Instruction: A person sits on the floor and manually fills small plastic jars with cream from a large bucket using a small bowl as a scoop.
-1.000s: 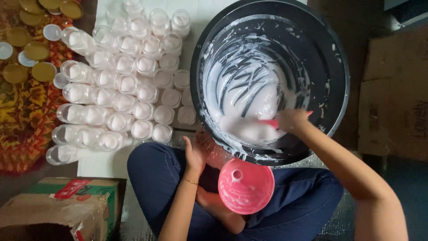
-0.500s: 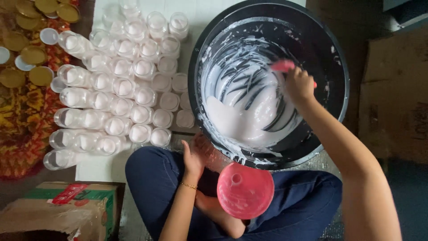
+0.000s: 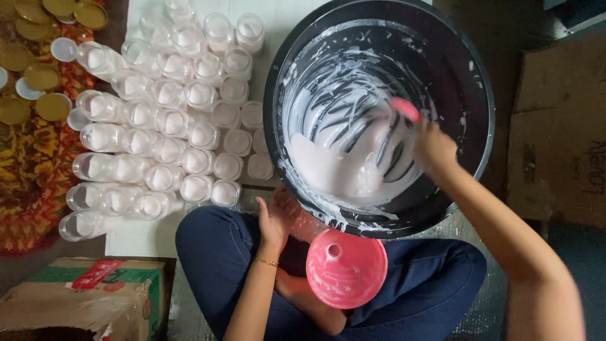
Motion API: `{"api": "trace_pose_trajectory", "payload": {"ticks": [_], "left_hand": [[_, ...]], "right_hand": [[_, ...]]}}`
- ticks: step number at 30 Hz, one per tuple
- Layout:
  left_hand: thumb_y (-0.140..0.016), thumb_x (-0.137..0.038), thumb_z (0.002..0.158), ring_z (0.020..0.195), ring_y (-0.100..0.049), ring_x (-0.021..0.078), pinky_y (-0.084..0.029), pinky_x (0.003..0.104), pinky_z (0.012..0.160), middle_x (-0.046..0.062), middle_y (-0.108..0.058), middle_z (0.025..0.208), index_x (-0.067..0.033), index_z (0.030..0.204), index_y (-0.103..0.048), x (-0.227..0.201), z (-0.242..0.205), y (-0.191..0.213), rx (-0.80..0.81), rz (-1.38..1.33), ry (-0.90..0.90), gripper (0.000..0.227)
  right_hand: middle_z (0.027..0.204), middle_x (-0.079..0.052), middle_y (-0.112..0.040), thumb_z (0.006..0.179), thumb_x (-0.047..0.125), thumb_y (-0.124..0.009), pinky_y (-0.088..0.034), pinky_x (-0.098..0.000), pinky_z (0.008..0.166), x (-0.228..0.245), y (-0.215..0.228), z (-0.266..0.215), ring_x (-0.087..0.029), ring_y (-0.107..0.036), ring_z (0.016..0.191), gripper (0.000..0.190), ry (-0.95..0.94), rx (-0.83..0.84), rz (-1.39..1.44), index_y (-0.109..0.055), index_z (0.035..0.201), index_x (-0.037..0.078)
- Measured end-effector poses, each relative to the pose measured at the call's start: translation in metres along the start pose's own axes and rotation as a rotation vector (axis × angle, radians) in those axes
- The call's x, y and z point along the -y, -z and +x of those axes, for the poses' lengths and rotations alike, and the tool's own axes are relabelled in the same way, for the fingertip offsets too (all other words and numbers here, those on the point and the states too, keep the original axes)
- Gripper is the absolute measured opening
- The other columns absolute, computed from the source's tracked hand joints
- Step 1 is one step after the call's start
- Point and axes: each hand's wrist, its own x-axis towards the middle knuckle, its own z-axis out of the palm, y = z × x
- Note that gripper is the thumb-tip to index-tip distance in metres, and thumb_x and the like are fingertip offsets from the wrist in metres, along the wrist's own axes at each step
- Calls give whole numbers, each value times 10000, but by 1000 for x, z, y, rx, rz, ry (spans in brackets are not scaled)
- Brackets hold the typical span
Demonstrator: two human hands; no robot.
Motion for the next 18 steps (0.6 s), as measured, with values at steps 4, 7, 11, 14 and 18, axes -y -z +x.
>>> {"api": "trace_pose_trajectory", "payload": {"ticks": [4, 7, 11, 14, 18], "left_hand": [[-411, -793, 892, 1181, -660, 290, -530, 473, 1020, 78, -683, 1288, -135, 1451, -533, 0, -2, -4, 7, 36, -4, 872], [-422, -781, 904, 1152, -666, 284, -546, 467, 999, 66, -692, 1247, -132, 1437, -537, -2, -4, -5, 1, -2, -3, 848], [-409, -798, 896, 1092, -687, 244, -567, 432, 950, 29, -703, 1211, -157, 1392, -563, 2, 3, 1, -8, 25, 13, 825], [-423, -791, 901, 1119, -683, 272, -555, 469, 971, 48, -702, 1234, -160, 1384, -579, 4, 6, 8, -6, -19, 24, 810], [-416, -780, 909, 1096, -689, 262, -554, 452, 970, 43, -707, 1214, -156, 1414, -562, 3, 3, 8, 11, 5, 15, 816]], "right_hand": [[1295, -331, -644, 834, 117, -607, -564, -666, 774, 6, 18, 56, -517, -690, 1075, 744, -472, 509, 444, -438, 1549, 1], [1007, -174, -695, 1006, 109, -401, -570, -473, 585, 26, -2, 12, -352, -712, 772, 367, -121, 341, 372, -482, 1357, 39], [948, -146, -699, 910, 174, -719, -508, -419, 578, 41, -79, -83, -322, -694, 808, 221, 419, -480, 361, -739, 1088, 45], [1003, -164, -710, 882, 50, -661, -545, -470, 686, 30, -66, -88, -367, -683, 871, 331, 582, -216, 348, -698, 1205, -10], [1218, -212, -669, 902, 31, -636, -594, -502, 693, 17, 22, -12, -370, -735, 976, 503, 94, -59, 213, -578, 1401, 10]]}}
